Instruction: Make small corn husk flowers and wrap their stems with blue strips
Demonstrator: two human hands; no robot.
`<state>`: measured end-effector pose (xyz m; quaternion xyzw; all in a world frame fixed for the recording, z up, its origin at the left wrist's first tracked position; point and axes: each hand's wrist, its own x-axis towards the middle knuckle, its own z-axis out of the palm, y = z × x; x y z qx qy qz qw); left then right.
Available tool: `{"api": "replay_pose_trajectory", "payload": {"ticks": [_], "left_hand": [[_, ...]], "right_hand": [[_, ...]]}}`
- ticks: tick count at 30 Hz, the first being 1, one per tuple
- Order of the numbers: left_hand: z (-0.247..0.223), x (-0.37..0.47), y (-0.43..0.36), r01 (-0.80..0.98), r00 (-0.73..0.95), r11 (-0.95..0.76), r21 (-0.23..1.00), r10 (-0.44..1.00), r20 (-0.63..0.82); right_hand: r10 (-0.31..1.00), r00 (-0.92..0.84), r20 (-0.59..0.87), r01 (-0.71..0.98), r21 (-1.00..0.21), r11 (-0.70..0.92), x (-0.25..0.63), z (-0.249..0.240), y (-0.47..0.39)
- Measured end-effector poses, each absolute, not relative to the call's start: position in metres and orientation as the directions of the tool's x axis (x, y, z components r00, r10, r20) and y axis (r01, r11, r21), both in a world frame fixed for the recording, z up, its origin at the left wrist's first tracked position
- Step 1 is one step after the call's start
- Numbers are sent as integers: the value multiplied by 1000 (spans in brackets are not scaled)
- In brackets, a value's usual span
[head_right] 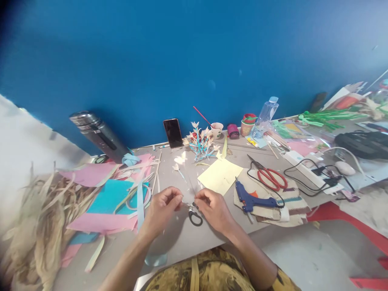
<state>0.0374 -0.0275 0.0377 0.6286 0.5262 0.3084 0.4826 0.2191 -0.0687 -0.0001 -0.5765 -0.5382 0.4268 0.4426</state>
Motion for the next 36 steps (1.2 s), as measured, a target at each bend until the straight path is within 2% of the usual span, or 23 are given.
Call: {"api": "replay_pose_trajectory", "payload": {"ticks": [3,6,10,15,22,27,29,31,36], "left_hand": [[44,29,-11,464,298,-51,885,949,-102],[45,26,-1,474,334,-96,875,939,-78],[41,25,4,435,299,-65,898,951,-76],[41,23,4,435,332,14,900,927,-175],[38,19,7,390,309,4,921,941,-135],[46,6,-2,534,430,-107,839,888,-161],[50,-7,-4,574,374,-98,813,915,-153],[51,-28,-1,624,234,-60,779,966,-113],[50,-87,19,821,-138,107,561,990,13]], "right_hand": [[992,113,-63,218,-972,-87,222,8,-54],[992,95,-82,194,-976,-99,219,15,-41],[994,55,-95,186,-977,-103,211,11,-31],[994,3,-109,161,-981,-108,204,5,-28],[992,0,-125,185,-975,-123,201,9,-29],[991,121,-60,324,-941,-96,211,-6,-23],[985,163,-53,381,-918,-113,217,-14,-21],[983,170,-64,400,-907,-129,222,-20,-21],[985,162,-58,438,-890,-125,224,-23,-24]]}}
